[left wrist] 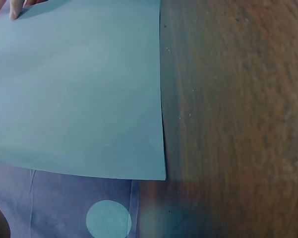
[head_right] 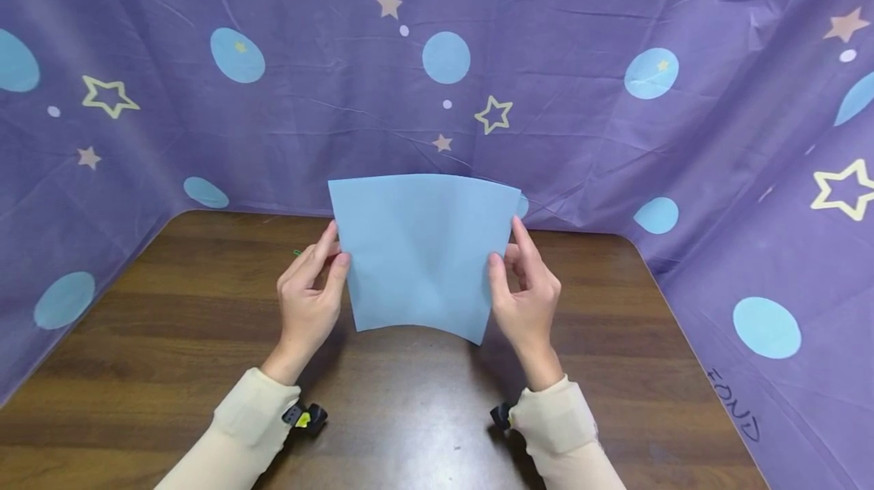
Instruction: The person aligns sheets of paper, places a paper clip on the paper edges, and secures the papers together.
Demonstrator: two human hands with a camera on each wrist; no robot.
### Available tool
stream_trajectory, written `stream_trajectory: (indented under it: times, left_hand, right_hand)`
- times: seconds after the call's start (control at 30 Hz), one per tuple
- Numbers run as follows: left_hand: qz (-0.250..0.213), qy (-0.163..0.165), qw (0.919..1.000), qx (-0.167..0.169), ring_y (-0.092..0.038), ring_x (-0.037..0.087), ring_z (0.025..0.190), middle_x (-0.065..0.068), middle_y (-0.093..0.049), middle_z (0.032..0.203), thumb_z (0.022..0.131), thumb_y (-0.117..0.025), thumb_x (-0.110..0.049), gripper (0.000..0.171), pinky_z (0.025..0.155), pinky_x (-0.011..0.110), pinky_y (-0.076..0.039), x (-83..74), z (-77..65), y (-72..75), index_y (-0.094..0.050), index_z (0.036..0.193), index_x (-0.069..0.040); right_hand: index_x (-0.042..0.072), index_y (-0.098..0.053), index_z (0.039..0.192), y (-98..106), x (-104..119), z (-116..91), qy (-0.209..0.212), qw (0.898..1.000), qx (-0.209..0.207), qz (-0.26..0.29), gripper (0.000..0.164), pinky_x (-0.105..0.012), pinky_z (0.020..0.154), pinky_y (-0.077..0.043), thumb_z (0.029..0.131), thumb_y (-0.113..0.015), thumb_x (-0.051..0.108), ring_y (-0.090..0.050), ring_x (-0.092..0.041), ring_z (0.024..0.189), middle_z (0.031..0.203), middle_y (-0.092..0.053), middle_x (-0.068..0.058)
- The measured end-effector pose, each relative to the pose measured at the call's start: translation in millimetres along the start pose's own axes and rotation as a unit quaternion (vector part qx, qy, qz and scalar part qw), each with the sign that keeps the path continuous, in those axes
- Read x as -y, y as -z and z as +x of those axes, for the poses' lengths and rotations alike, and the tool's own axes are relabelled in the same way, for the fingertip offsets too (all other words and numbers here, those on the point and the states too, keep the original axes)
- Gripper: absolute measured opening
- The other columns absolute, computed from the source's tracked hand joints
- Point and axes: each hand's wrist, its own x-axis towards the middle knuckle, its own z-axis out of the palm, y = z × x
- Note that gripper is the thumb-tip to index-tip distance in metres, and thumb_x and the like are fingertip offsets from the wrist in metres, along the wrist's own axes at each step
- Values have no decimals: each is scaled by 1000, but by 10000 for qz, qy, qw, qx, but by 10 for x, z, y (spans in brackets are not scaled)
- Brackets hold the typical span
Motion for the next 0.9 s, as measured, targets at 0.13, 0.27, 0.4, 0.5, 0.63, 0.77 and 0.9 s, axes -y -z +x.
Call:
stream_trajectory:
  times: [0.13, 0.27, 0.4, 0.5, 0.63, 0.77, 0.9]
  left_hand:
    - [34, -1, 10000, -13, -71, 26, 92, 19, -76, 99, 95, -72, 6, 50, 86, 19, -54, 1, -3, 3, -66, 144, -5]
    - [59, -7, 10000, -16, -71, 27, 92, 18, -76, 99, 95, -72, 5, 50, 84, 23, -55, 1, -2, 6, -66, 144, -5]
    - [60, 2, 10000, -20, -71, 29, 92, 18, -76, 100, 95, -72, 6, 50, 82, 30, -57, 5, -2, 6, -66, 144, -5]
    - [54, 10, 10000, -24, -71, 29, 92, 18, -76, 100, 95, -73, 6, 51, 83, 31, -57, 5, -2, 6, -66, 144, -5]
    - [43, 26, 10000, -5, -72, 29, 93, 18, -76, 101, 95, -72, 5, 50, 89, 22, -55, 1, 0, 1, -66, 144, -5]
    - [37, 62, 10000, -1, -72, 30, 94, 18, -76, 101, 95, -72, 6, 50, 91, 20, -54, -4, -1, 0, -66, 144, -4]
    - [21, 182, 9998, -24, -72, 30, 93, 17, -76, 99, 95, -72, 8, 49, 90, 21, -54, -16, -2, 3, -67, 142, -3]
  right_hand:
    - [-4, -58, 148, 5, -13, -25, -21, 10000, 34, -18, 60, -12, 59, -44, 90, -71, -14, -57, -4, 67, 79, -68, -16]
    - [-5, -58, 147, 3, -27, -41, 21, 10000, 64, -55, 60, -15, 56, -42, 89, -72, -14, -56, -4, 67, 78, -68, -15]
    - [-6, -59, 146, 5, -42, -56, 97, 9998, 24, -160, 59, -18, 53, -38, 89, -72, -14, -54, -5, 65, 78, -67, -14]
    - [-6, -59, 145, 15, -57, -79, 133, 9996, 4, -232, 58, -21, 52, -38, 89, -72, -14, -54, -5, 65, 78, -68, -14]
    - [-6, -60, 144, 27, -70, -116, 138, 9996, 39, -257, 59, -24, 51, -38, 88, -73, -14, -55, -5, 66, 78, -69, -14]
    - [-6, -60, 144, 36, -90, -150, 163, 9994, 82, -283, 60, -24, 51, -37, 87, -74, -14, -55, -5, 67, 78, -69, -13]
    - [-7, -60, 143, 41, -111, -169, 217, 9992, 82, -313, 61, -19, 57, -43, 85, -74, -16, -56, -6, 69, 78, -69, -13]
